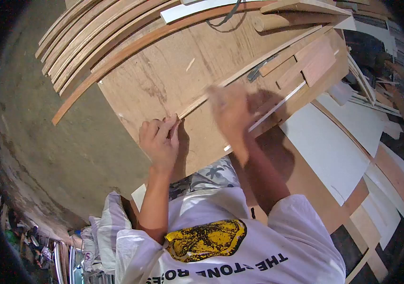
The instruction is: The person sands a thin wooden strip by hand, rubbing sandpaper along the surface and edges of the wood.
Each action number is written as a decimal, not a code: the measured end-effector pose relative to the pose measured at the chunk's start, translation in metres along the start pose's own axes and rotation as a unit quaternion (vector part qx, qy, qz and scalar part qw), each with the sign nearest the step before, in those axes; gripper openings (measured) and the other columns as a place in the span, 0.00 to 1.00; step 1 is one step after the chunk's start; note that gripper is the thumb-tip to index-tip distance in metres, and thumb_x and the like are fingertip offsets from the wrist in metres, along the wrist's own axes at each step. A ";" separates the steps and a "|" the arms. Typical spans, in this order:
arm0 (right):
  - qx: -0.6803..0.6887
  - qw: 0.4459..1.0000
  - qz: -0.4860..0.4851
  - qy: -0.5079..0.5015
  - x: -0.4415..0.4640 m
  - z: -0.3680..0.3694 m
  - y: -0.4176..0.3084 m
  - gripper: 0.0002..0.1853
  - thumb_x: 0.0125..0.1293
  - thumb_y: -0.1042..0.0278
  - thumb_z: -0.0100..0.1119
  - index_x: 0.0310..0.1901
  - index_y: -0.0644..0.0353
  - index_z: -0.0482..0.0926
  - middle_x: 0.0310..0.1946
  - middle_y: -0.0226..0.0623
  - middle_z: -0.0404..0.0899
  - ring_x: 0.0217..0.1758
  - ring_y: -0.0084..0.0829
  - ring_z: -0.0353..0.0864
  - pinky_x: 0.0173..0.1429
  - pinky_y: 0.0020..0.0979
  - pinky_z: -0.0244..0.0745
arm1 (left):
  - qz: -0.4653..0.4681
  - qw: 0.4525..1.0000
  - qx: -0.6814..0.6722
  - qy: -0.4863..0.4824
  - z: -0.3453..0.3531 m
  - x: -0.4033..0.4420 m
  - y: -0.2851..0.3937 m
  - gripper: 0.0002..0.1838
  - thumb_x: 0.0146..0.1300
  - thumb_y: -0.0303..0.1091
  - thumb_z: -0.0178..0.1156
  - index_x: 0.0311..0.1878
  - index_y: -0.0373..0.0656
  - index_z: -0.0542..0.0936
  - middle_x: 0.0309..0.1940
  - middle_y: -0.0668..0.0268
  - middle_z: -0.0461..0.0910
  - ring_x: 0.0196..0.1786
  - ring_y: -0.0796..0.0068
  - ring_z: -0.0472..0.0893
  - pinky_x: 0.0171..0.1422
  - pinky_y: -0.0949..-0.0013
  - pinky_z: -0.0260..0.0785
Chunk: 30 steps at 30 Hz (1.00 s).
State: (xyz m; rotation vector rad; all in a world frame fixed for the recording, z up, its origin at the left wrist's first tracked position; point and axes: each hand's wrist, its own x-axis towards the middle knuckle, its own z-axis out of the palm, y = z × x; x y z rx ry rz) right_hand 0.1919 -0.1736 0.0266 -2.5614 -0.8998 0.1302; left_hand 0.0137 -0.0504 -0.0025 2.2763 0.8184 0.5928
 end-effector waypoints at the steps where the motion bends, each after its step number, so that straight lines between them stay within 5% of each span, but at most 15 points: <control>1: 0.015 1.000 -0.011 -0.015 -0.007 -0.003 -0.015 0.08 0.67 0.58 0.77 0.41 0.50 0.96 0.35 0.37 0.87 0.43 0.47 0.87 0.46 0.49 0.81 | 0.011 1.000 0.013 -0.005 -0.001 -0.004 0.000 0.13 0.58 0.26 0.81 0.46 0.51 0.94 0.31 0.69 0.80 0.37 0.63 0.77 0.42 0.59 0.70; 4: 0.013 0.998 -0.058 -0.037 -0.008 -0.008 -0.019 0.04 0.65 0.62 0.78 0.38 0.50 0.95 0.36 0.39 0.87 0.43 0.45 0.87 0.46 0.48 0.81 | 0.028 0.999 0.019 -0.011 -0.001 -0.011 0.005 0.17 0.57 0.23 0.79 0.50 0.52 0.94 0.32 0.69 0.81 0.39 0.62 0.77 0.44 0.59 0.71; 5: 0.299 0.942 0.146 -0.039 -0.022 0.016 0.033 0.06 0.62 0.63 0.78 0.39 0.51 0.94 0.35 0.38 0.87 0.41 0.45 0.87 0.46 0.47 0.82 | 0.029 0.999 0.011 -0.009 0.000 -0.012 0.006 0.18 0.57 0.23 0.78 0.51 0.52 0.94 0.33 0.68 0.81 0.40 0.62 0.78 0.44 0.59 0.71; 7: 0.213 0.933 0.287 -0.044 -0.006 0.002 0.077 0.10 0.59 0.63 0.78 0.42 0.52 0.94 0.34 0.37 0.87 0.40 0.44 0.88 0.47 0.46 0.83 | 0.028 1.000 -0.004 -0.003 0.001 -0.014 0.007 0.20 0.56 0.22 0.77 0.53 0.52 0.94 0.34 0.68 0.81 0.41 0.61 0.78 0.45 0.59 0.71; 9: -0.181 0.964 0.184 -0.058 0.032 -0.033 0.059 0.12 0.60 0.61 0.79 0.45 0.53 0.94 0.35 0.38 0.88 0.42 0.44 0.88 0.49 0.45 0.84 | 0.029 1.000 -0.004 0.002 0.002 -0.016 0.006 0.21 0.56 0.22 0.77 0.54 0.52 0.94 0.34 0.68 0.81 0.41 0.61 0.78 0.46 0.59 0.72; 10: -0.209 0.961 0.165 -0.068 0.039 -0.037 0.055 0.13 0.61 0.60 0.79 0.45 0.54 0.93 0.35 0.38 0.88 0.42 0.43 0.88 0.49 0.45 0.84 | 0.029 1.000 -0.003 0.005 0.003 -0.017 0.005 0.22 0.56 0.22 0.77 0.54 0.52 0.94 0.34 0.68 0.81 0.41 0.61 0.78 0.46 0.59 0.72; 12: 0.011 0.972 0.222 -0.073 0.027 -0.021 0.064 0.12 0.63 0.59 0.79 0.44 0.55 0.93 0.35 0.37 0.88 0.41 0.44 0.87 0.50 0.45 0.84 | 0.027 1.000 0.000 0.015 0.004 -0.015 0.006 0.21 0.56 0.22 0.77 0.53 0.52 0.94 0.34 0.68 0.81 0.41 0.61 0.78 0.46 0.59 0.72; 13: 0.258 0.922 0.282 -0.062 -0.003 0.010 0.080 0.11 0.64 0.59 0.79 0.43 0.55 0.93 0.34 0.37 0.87 0.39 0.44 0.86 0.49 0.45 0.83 | 0.027 0.999 0.001 0.019 0.005 -0.014 0.007 0.20 0.56 0.22 0.77 0.53 0.51 0.95 0.34 0.68 0.81 0.41 0.61 0.78 0.47 0.59 0.72; 15: 0.324 0.922 0.209 -0.038 -0.023 0.020 0.061 0.10 0.65 0.58 0.79 0.41 0.54 0.93 0.34 0.36 0.87 0.38 0.44 0.85 0.49 0.45 0.83 | 0.041 0.999 0.023 0.007 0.003 -0.015 0.005 0.20 0.56 0.22 0.77 0.52 0.51 0.95 0.33 0.69 0.81 0.41 0.62 0.78 0.47 0.59 0.72; 17: -0.048 0.997 -0.052 -0.012 -0.006 -0.011 0.011 0.11 0.66 0.55 0.79 0.39 0.52 0.92 0.34 0.36 0.87 0.38 0.43 0.86 0.48 0.44 0.82 | 0.047 0.999 0.026 0.001 0.002 -0.014 0.004 0.20 0.56 0.22 0.78 0.52 0.51 0.95 0.33 0.69 0.81 0.41 0.62 0.78 0.47 0.60 0.72; 19: 0.015 0.998 0.010 0.058 -0.003 -0.001 0.074 0.11 0.67 0.52 0.78 0.38 0.49 0.93 0.36 0.37 0.88 0.42 0.42 0.88 0.48 0.45 0.82 | 0.037 0.999 0.005 0.006 0.003 -0.016 0.008 0.21 0.56 0.22 0.78 0.53 0.51 0.95 0.33 0.69 0.81 0.41 0.62 0.77 0.47 0.60 0.72; 22: -0.117 0.986 0.110 0.055 0.035 -0.024 0.073 0.06 0.68 0.55 0.78 0.37 0.44 0.94 0.41 0.37 0.91 0.47 0.40 0.89 0.49 0.44 0.82 | 0.040 0.999 0.018 0.008 0.003 -0.017 0.008 0.21 0.54 0.22 0.78 0.53 0.50 0.95 0.34 0.69 0.82 0.41 0.63 0.77 0.47 0.60 0.72; 25: -0.248 0.968 0.043 0.004 0.032 -0.018 0.061 0.03 0.66 0.58 0.79 0.37 0.43 0.95 0.45 0.40 0.92 0.48 0.41 0.90 0.50 0.44 0.82 | 0.038 0.999 0.011 0.004 0.003 -0.016 0.008 0.22 0.54 0.22 0.78 0.53 0.50 0.95 0.35 0.69 0.83 0.41 0.62 0.78 0.48 0.60 0.73; 30: -0.038 0.998 0.041 -0.035 0.006 -0.020 0.017 0.09 0.67 0.52 0.77 0.39 0.46 0.95 0.48 0.42 0.93 0.50 0.43 0.90 0.50 0.46 0.82 | 0.041 0.999 0.029 0.007 0.003 -0.018 0.008 0.21 0.57 0.21 0.76 0.53 0.52 0.95 0.35 0.67 0.84 0.43 0.61 0.81 0.50 0.59 0.76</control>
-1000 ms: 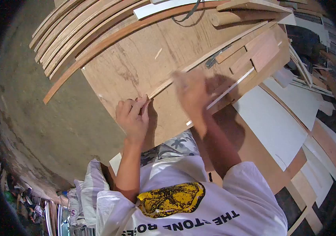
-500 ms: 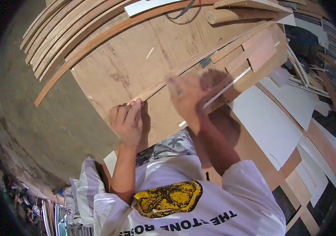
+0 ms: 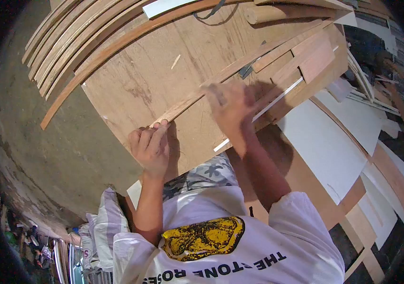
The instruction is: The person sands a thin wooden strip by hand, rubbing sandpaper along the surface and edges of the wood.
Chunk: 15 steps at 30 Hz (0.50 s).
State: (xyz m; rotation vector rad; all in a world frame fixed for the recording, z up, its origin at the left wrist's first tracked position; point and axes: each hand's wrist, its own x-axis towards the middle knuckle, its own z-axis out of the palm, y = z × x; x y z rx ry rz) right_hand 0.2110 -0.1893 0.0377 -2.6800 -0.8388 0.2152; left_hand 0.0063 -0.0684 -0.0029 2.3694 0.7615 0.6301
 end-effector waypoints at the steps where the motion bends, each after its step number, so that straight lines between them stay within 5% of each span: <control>1: 0.001 1.000 -0.002 -0.007 0.005 0.008 0.014 0.10 0.68 0.52 0.76 0.41 0.47 0.95 0.47 0.42 0.93 0.50 0.44 0.90 0.49 0.46 0.82 | 0.000 1.000 0.002 0.004 0.001 -0.001 0.000 0.21 0.57 0.21 0.77 0.53 0.52 0.95 0.35 0.67 0.84 0.43 0.61 0.81 0.50 0.59 0.76; 6: -0.180 0.966 0.178 -0.056 0.039 -0.015 0.031 0.10 0.72 0.58 0.73 0.48 0.50 0.95 0.43 0.44 0.93 0.46 0.47 0.90 0.51 0.45 0.83 | -0.010 1.000 -0.026 -0.010 -0.002 -0.001 0.000 0.22 0.55 0.21 0.76 0.54 0.49 0.95 0.35 0.67 0.84 0.40 0.60 0.78 0.54 0.59 0.79; 8: -0.155 0.974 0.168 -0.009 0.037 -0.009 0.039 0.10 0.73 0.59 0.72 0.49 0.51 0.95 0.42 0.45 0.92 0.44 0.48 0.90 0.52 0.45 0.83 | -0.015 0.999 -0.034 -0.003 -0.001 -0.002 -0.001 0.22 0.56 0.21 0.76 0.54 0.49 0.95 0.34 0.67 0.84 0.39 0.61 0.77 0.54 0.59 0.79; 11: -0.056 0.997 -0.059 -0.008 0.010 0.010 0.030 0.10 0.73 0.58 0.71 0.51 0.47 0.94 0.42 0.44 0.92 0.47 0.47 0.90 0.52 0.45 0.84 | -0.014 0.999 -0.037 0.013 0.002 -0.003 0.001 0.21 0.56 0.20 0.77 0.54 0.49 0.95 0.33 0.67 0.83 0.37 0.63 0.75 0.51 0.61 0.79; 15: -0.065 0.996 -0.053 -0.021 0.015 -0.001 0.019 0.12 0.71 0.62 0.70 0.53 0.44 0.93 0.44 0.43 0.92 0.49 0.47 0.90 0.53 0.46 0.84 | -0.015 0.999 -0.040 0.006 -0.001 -0.001 0.001 0.23 0.55 0.21 0.77 0.55 0.52 0.95 0.34 0.68 0.83 0.41 0.64 0.78 0.50 0.61 0.76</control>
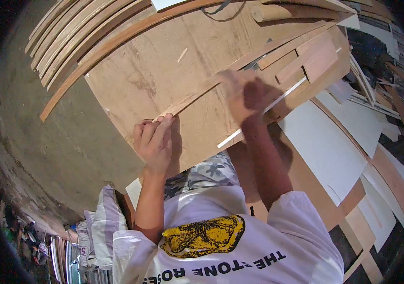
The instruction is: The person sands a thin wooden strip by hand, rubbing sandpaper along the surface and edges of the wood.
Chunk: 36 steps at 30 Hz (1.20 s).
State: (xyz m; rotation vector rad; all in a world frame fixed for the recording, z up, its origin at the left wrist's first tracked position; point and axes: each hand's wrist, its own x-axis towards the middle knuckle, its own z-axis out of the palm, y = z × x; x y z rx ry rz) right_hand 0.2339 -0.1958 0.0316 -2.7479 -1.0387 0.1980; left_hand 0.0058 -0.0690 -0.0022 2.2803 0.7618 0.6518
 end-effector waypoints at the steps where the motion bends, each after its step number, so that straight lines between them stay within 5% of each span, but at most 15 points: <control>1: -0.066 0.997 0.000 0.025 0.011 -0.003 0.020 0.12 0.71 0.63 0.70 0.54 0.44 0.93 0.45 0.42 0.92 0.50 0.46 0.90 0.53 0.46 0.84 | -0.004 1.000 -0.004 -0.004 -0.001 -0.001 0.000 0.24 0.54 0.22 0.77 0.55 0.53 0.95 0.35 0.68 0.84 0.43 0.63 0.80 0.49 0.61 0.75; 5: -0.145 0.988 0.050 0.024 0.024 -0.018 0.023 0.14 0.71 0.61 0.67 0.55 0.42 0.93 0.45 0.41 0.92 0.49 0.46 0.89 0.56 0.47 0.84 | -0.010 1.000 -0.003 0.003 0.001 -0.001 0.001 0.24 0.54 0.21 0.75 0.55 0.53 0.96 0.33 0.69 0.82 0.40 0.64 0.77 0.48 0.62 0.74; 8: -0.057 0.997 -0.053 0.005 0.001 0.004 0.007 0.13 0.73 0.56 0.66 0.55 0.41 0.93 0.42 0.40 0.91 0.50 0.46 0.89 0.57 0.48 0.83 | -0.006 1.000 -0.008 0.010 0.003 -0.003 0.000 0.23 0.55 0.21 0.75 0.54 0.53 0.96 0.33 0.69 0.81 0.39 0.63 0.76 0.47 0.62 0.74; 10: -0.125 0.989 0.068 -0.040 -0.007 0.006 -0.005 0.13 0.75 0.53 0.66 0.54 0.41 0.94 0.43 0.39 0.92 0.49 0.45 0.89 0.58 0.47 0.83 | -0.013 1.000 0.001 0.003 0.002 -0.003 0.000 0.21 0.57 0.21 0.76 0.53 0.52 0.96 0.33 0.68 0.82 0.40 0.63 0.78 0.47 0.61 0.74; 12: -0.176 0.976 0.100 -0.085 -0.002 -0.002 -0.006 0.13 0.75 0.52 0.67 0.53 0.42 0.94 0.46 0.38 0.93 0.49 0.45 0.89 0.57 0.47 0.84 | -0.008 1.000 -0.010 -0.001 -0.002 0.001 0.000 0.18 0.58 0.23 0.78 0.52 0.51 0.96 0.35 0.68 0.84 0.41 0.62 0.79 0.47 0.60 0.75; 18: -0.063 0.994 0.078 0.041 -0.003 0.018 0.014 0.13 0.75 0.52 0.70 0.52 0.45 0.94 0.40 0.40 0.91 0.44 0.47 0.89 0.51 0.45 0.84 | -0.020 0.999 0.036 -0.002 -0.019 0.007 0.001 0.16 0.57 0.29 0.84 0.50 0.48 0.94 0.42 0.68 0.89 0.44 0.63 0.83 0.50 0.60 0.77; 23: -0.087 0.975 0.205 -0.015 -0.005 0.021 0.008 0.13 0.76 0.51 0.69 0.48 0.50 0.95 0.40 0.41 0.91 0.46 0.49 0.89 0.51 0.47 0.82 | -0.020 1.000 0.023 0.006 -0.037 -0.006 -0.016 0.18 0.55 0.30 0.85 0.51 0.47 0.94 0.42 0.67 0.89 0.45 0.64 0.85 0.52 0.61 0.77; 27: -0.067 0.992 0.103 0.011 -0.029 0.017 -0.029 0.16 0.75 0.48 0.70 0.47 0.51 0.95 0.38 0.41 0.89 0.46 0.50 0.87 0.49 0.48 0.80 | -0.046 0.999 -0.002 0.011 -0.035 -0.010 -0.013 0.18 0.55 0.28 0.85 0.50 0.46 0.95 0.39 0.66 0.87 0.45 0.64 0.85 0.50 0.62 0.79; 31: 0.173 0.984 -0.041 0.018 -0.069 0.031 -0.090 0.09 0.66 0.63 0.78 0.46 0.53 0.94 0.37 0.36 0.86 0.40 0.45 0.84 0.45 0.44 0.79 | -0.044 0.998 -0.020 0.026 -0.032 -0.010 -0.015 0.18 0.55 0.25 0.85 0.51 0.46 0.95 0.36 0.66 0.85 0.44 0.63 0.85 0.48 0.62 0.80; 36: 0.160 0.985 -0.021 0.065 -0.069 0.046 -0.082 0.12 0.60 0.66 0.82 0.46 0.48 0.95 0.37 0.35 0.86 0.42 0.43 0.84 0.47 0.42 0.80 | -0.021 0.999 -0.033 0.034 -0.032 -0.008 -0.017 0.20 0.55 0.23 0.85 0.52 0.45 0.94 0.34 0.65 0.84 0.43 0.63 0.85 0.45 0.62 0.80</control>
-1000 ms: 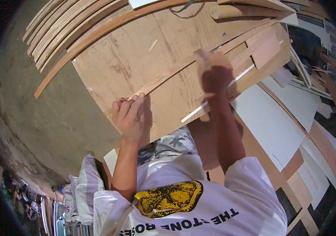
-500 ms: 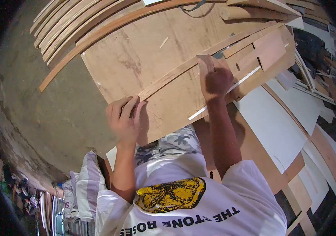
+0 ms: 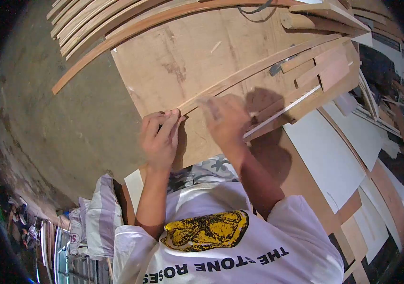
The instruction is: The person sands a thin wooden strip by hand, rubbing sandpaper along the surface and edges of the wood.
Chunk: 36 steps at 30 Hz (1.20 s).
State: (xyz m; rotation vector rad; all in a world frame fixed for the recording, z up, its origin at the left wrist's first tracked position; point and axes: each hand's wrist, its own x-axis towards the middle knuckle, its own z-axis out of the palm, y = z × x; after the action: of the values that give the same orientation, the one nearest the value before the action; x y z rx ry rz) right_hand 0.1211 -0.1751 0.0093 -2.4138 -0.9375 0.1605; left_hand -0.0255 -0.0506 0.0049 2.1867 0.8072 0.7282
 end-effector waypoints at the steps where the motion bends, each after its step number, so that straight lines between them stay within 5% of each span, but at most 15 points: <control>1: -0.014 0.999 0.011 0.034 -0.015 0.017 0.027 0.13 0.60 0.64 0.80 0.47 0.46 0.95 0.37 0.33 0.85 0.42 0.42 0.84 0.48 0.41 0.81 | 0.001 1.000 -0.005 0.003 0.000 0.000 0.001 0.20 0.55 0.23 0.85 0.52 0.45 0.94 0.34 0.64 0.84 0.42 0.63 0.85 0.45 0.62 0.80; 4: 0.079 0.990 0.088 0.082 -0.001 0.011 0.035 0.15 0.62 0.63 0.78 0.52 0.43 0.94 0.41 0.33 0.86 0.47 0.42 0.86 0.55 0.41 0.83 | 0.001 1.000 -0.015 0.012 0.002 -0.001 -0.001 0.20 0.54 0.22 0.85 0.52 0.44 0.94 0.33 0.64 0.82 0.42 0.63 0.84 0.44 0.62 0.79; 8: 0.012 0.997 -0.066 -0.026 -0.006 -0.003 -0.014 0.07 0.66 0.68 0.80 0.45 0.54 0.95 0.37 0.37 0.90 0.39 0.40 0.86 0.47 0.40 0.81 | 0.010 1.000 -0.007 0.006 0.004 -0.002 -0.005 0.20 0.55 0.22 0.84 0.52 0.44 0.94 0.32 0.64 0.81 0.42 0.62 0.84 0.44 0.61 0.79; 17: 0.035 0.987 0.152 0.043 -0.008 0.015 -0.007 0.10 0.69 0.69 0.78 0.50 0.56 0.94 0.42 0.39 0.92 0.44 0.36 0.92 0.49 0.35 0.86 | 0.004 1.000 -0.019 -0.018 0.001 -0.005 -0.008 0.19 0.58 0.24 0.82 0.54 0.45 0.94 0.36 0.62 0.83 0.44 0.59 0.86 0.49 0.60 0.80; 20: -0.012 0.997 0.035 -0.071 -0.005 -0.010 -0.027 0.10 0.71 0.69 0.77 0.52 0.59 0.93 0.43 0.38 0.93 0.45 0.35 0.94 0.49 0.35 0.86 | 0.014 1.000 -0.025 -0.010 0.002 -0.001 -0.010 0.19 0.58 0.24 0.82 0.54 0.43 0.93 0.36 0.61 0.83 0.44 0.59 0.85 0.48 0.60 0.81; 22: -0.028 0.999 0.012 -0.044 -0.003 -0.004 -0.010 0.09 0.70 0.69 0.78 0.49 0.60 0.93 0.40 0.35 0.91 0.42 0.33 0.91 0.47 0.35 0.85 | 0.018 0.999 -0.025 -0.009 0.002 -0.001 -0.008 0.20 0.57 0.23 0.83 0.54 0.41 0.93 0.35 0.61 0.83 0.45 0.58 0.85 0.47 0.59 0.81; 26: 0.185 0.971 0.127 0.080 0.003 0.008 0.037 0.12 0.69 0.65 0.75 0.53 0.42 0.95 0.30 0.35 0.82 0.37 0.46 0.85 0.49 0.43 0.82 | 0.002 1.000 -0.025 -0.010 -0.001 0.003 -0.007 0.19 0.59 0.24 0.82 0.55 0.45 0.93 0.37 0.61 0.84 0.45 0.59 0.86 0.48 0.60 0.81; 28: -0.022 0.998 0.053 -0.028 -0.002 -0.008 -0.008 0.12 0.68 0.68 0.77 0.52 0.55 0.94 0.41 0.35 0.87 0.42 0.39 0.88 0.48 0.40 0.83 | -0.004 1.000 -0.021 -0.017 0.002 -0.001 -0.010 0.19 0.59 0.24 0.82 0.55 0.45 0.93 0.37 0.60 0.84 0.45 0.58 0.86 0.49 0.59 0.81; 31: -0.079 0.993 -0.001 -0.093 -0.003 -0.014 -0.036 0.13 0.67 0.69 0.77 0.52 0.60 0.94 0.48 0.36 0.90 0.46 0.37 0.90 0.48 0.41 0.84 | -0.002 1.000 -0.027 -0.014 0.004 -0.002 -0.010 0.20 0.59 0.23 0.82 0.55 0.45 0.93 0.38 0.61 0.85 0.45 0.58 0.86 0.49 0.60 0.81; 36: 0.100 0.990 0.089 0.051 0.012 0.001 0.017 0.12 0.67 0.67 0.76 0.51 0.54 0.95 0.40 0.36 0.87 0.41 0.41 0.86 0.47 0.43 0.81 | -0.015 0.999 -0.029 -0.033 -0.002 0.002 -0.006 0.18 0.59 0.23 0.81 0.54 0.45 0.94 0.37 0.61 0.85 0.45 0.58 0.86 0.49 0.60 0.81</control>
State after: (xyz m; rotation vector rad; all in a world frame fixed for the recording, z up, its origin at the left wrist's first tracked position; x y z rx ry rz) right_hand 0.1401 -0.1776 0.0005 -2.2934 -0.6289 0.1838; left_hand -0.0272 -0.0448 0.0020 2.1308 0.7753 0.6532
